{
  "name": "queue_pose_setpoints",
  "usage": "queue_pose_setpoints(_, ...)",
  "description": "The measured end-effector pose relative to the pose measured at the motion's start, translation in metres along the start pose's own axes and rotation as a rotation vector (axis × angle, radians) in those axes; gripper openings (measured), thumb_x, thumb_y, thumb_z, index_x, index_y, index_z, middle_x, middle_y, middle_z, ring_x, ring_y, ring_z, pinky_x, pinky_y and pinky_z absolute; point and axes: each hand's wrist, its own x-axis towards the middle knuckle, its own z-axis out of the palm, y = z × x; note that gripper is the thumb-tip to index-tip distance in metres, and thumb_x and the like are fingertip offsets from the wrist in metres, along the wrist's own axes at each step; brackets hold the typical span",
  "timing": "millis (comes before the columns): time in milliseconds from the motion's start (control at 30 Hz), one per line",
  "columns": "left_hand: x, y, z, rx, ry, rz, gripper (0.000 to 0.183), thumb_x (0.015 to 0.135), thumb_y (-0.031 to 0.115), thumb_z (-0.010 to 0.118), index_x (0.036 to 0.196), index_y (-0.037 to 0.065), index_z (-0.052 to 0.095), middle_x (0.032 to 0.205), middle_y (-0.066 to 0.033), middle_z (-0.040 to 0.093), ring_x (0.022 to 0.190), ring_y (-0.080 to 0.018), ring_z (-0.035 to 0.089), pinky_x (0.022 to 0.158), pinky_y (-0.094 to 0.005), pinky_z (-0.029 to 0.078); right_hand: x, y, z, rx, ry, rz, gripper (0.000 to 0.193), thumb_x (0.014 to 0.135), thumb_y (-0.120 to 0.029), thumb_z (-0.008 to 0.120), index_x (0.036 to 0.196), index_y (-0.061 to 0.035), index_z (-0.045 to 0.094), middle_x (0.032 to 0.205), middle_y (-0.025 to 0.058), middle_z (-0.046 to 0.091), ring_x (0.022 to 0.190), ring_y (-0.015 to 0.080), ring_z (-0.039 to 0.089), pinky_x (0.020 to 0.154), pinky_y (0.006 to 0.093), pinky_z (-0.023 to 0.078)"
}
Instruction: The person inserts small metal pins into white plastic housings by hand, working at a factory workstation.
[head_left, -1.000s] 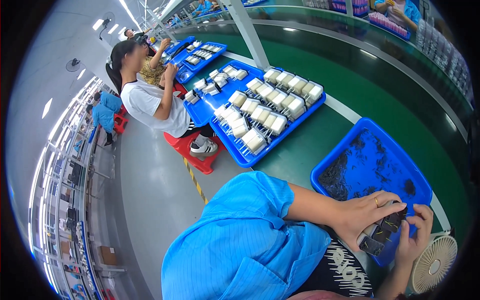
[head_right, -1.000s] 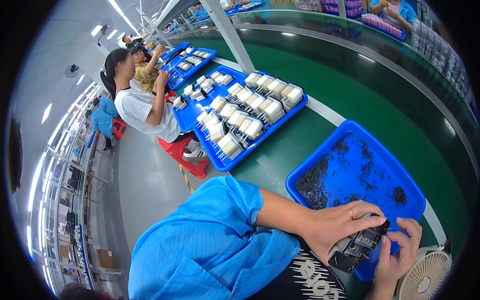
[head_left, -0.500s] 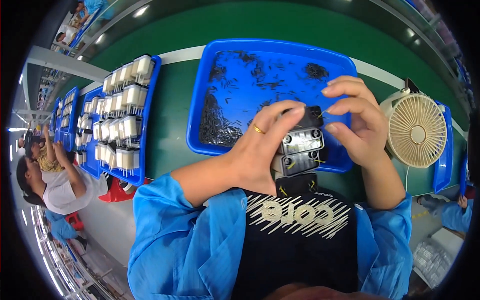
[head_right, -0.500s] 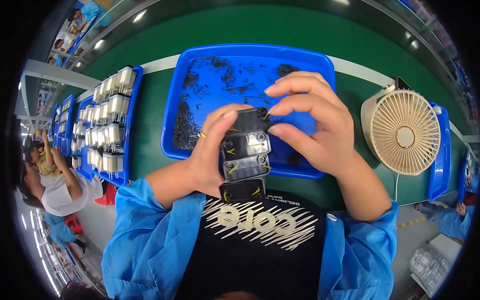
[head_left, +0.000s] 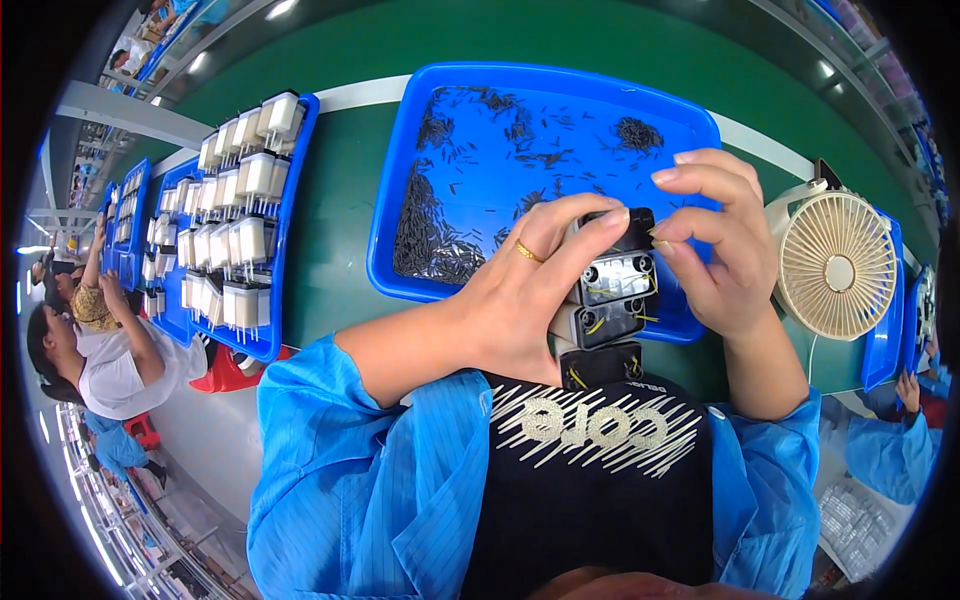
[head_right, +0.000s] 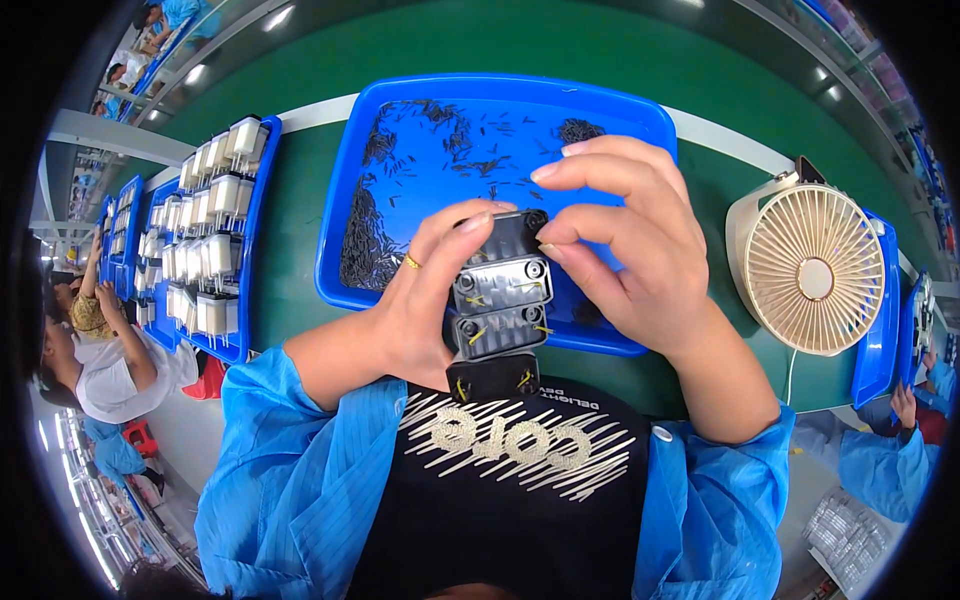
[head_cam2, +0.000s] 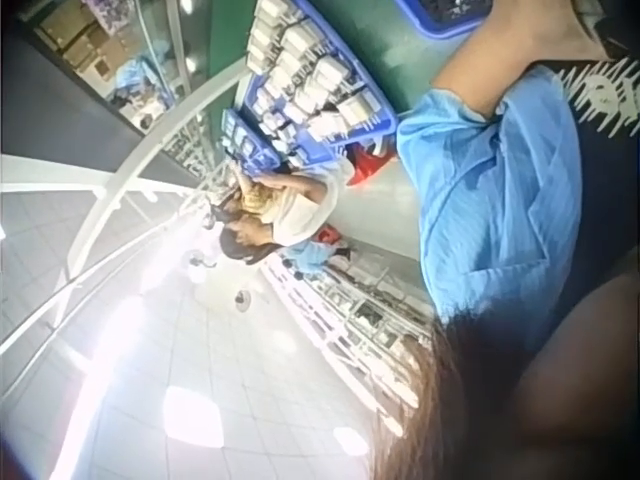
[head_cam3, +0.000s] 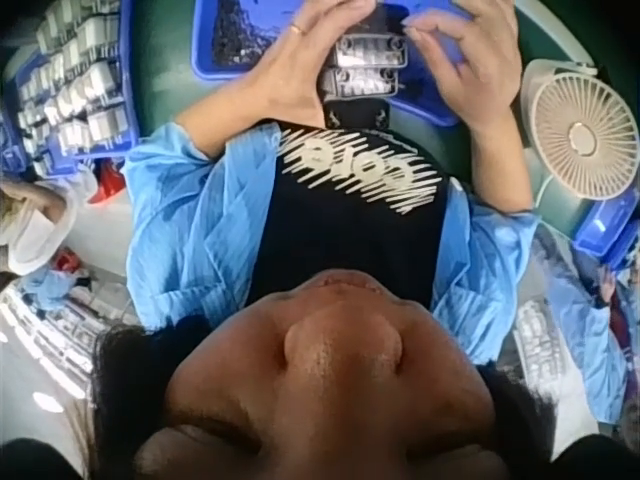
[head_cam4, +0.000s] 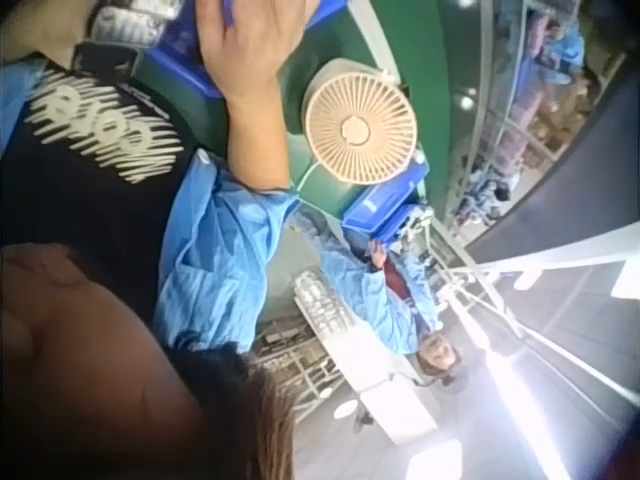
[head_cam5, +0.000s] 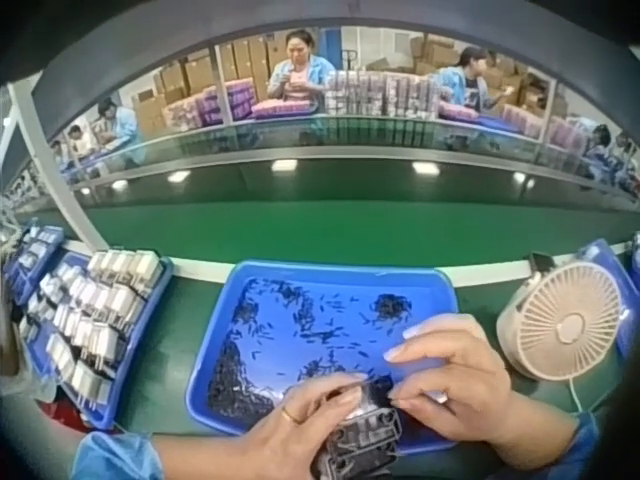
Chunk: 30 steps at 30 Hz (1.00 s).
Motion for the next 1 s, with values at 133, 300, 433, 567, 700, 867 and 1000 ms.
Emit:
queue_pose_setpoints(133, 0.002, 0.000, -0.001, 0.038, -0.024, 0.000, 0.101, 0.056, 0.029, 0.085, 0.138, -0.001, 0.034, 0.131, -0.0228, 0.039, 0.109, -0.0380, 0.048, 0.092, -0.0437, 0.041, 0.002, -0.002, -0.001, -0.128, 0.003, -0.036, 0.019, 0.062, -0.006, 0.075, 0.077, -0.0061, 0.064, 0.105, 0.0093, 0.065, 0.101, 0.0314, 0.058, 0.085, 0.0403, 0.047)
queue_pose_setpoints(300, 0.004, 0.003, -0.015, 0.171, -0.181, -0.014, 0.117, 0.056, 0.033, 0.088, 0.145, 0.002, 0.018, 0.133, -0.0282, 0.039, 0.119, -0.0411, 0.045, 0.100, -0.0488, 0.034, 0.005, 0.006, 0.002, -0.029, -0.010, -0.084, 0.013, 0.067, -0.012, 0.073, 0.075, -0.0086, 0.064, 0.110, 0.0076, 0.062, 0.109, 0.0294, 0.055, 0.090, 0.0415, 0.043)
queue_pose_setpoints(433, -0.009, -0.006, -0.011, 0.150, -0.208, -0.037, 0.122, 0.051, 0.034, 0.088, 0.144, 0.000, 0.016, 0.132, -0.0249, 0.038, 0.120, -0.0362, 0.043, 0.103, -0.0447, 0.031, 0.000, 0.011, 0.005, -0.042, 0.025, -0.167, 0.010, 0.067, -0.013, 0.069, 0.071, -0.0061, 0.063, 0.107, 0.0088, 0.060, 0.116, 0.0297, 0.051, 0.094, 0.0456, 0.040)
queue_pose_setpoints(567, -0.005, -0.002, -0.005, 0.250, -0.216, 0.031, 0.117, 0.050, 0.027, 0.085, 0.143, 0.000, 0.019, 0.130, -0.0240, 0.039, 0.118, -0.0385, 0.043, 0.103, -0.0455, 0.031, -0.001, 0.005, 0.001, -0.098, 0.004, -0.138, 0.009, 0.065, -0.010, 0.067, 0.067, -0.0044, 0.061, 0.102, 0.0100, 0.058, 0.117, 0.0299, 0.049, 0.095, 0.0498, 0.039)
queue_pose_setpoints(700, -0.006, 0.001, -0.010, 0.242, -0.217, 0.050, 0.117, 0.050, 0.030, 0.085, 0.143, 0.001, 0.019, 0.132, -0.0236, 0.038, 0.119, -0.0379, 0.043, 0.104, -0.0458, 0.032, -0.002, -0.001, -0.006, 0.023, 0.010, -0.043, 0.010, 0.067, -0.010, 0.072, 0.068, -0.0062, 0.063, 0.104, 0.0078, 0.058, 0.117, 0.0304, 0.048, 0.096, 0.0475, 0.039)
queue_pose_setpoints(867, -0.013, -0.001, -0.016, 0.112, -0.190, -0.006, 0.120, 0.051, 0.030, 0.085, 0.144, 0.002, 0.015, 0.134, -0.0235, 0.034, 0.121, -0.0358, 0.042, 0.104, -0.0454, 0.033, -0.004, 0.004, 0.006, 0.182, 0.051, -0.039, 0.011, 0.070, -0.011, 0.073, 0.074, -0.0091, 0.062, 0.108, 0.0063, 0.058, 0.118, 0.0305, 0.048, 0.094, 0.0464, 0.039)
queue_pose_setpoints(1000, -0.008, 0.002, -0.011, 0.178, -0.209, -0.020, 0.121, 0.051, 0.032, 0.088, 0.144, 0.003, 0.017, 0.135, -0.0242, 0.035, 0.121, -0.0373, 0.043, 0.102, -0.0445, 0.034, -0.003, 0.010, 0.004, 0.070, 0.058, -0.134, 0.005, 0.072, -0.014, 0.067, 0.072, -0.0093, 0.064, 0.105, 0.0061, 0.060, 0.115, 0.0292, 0.050, 0.093, 0.0454, 0.039)
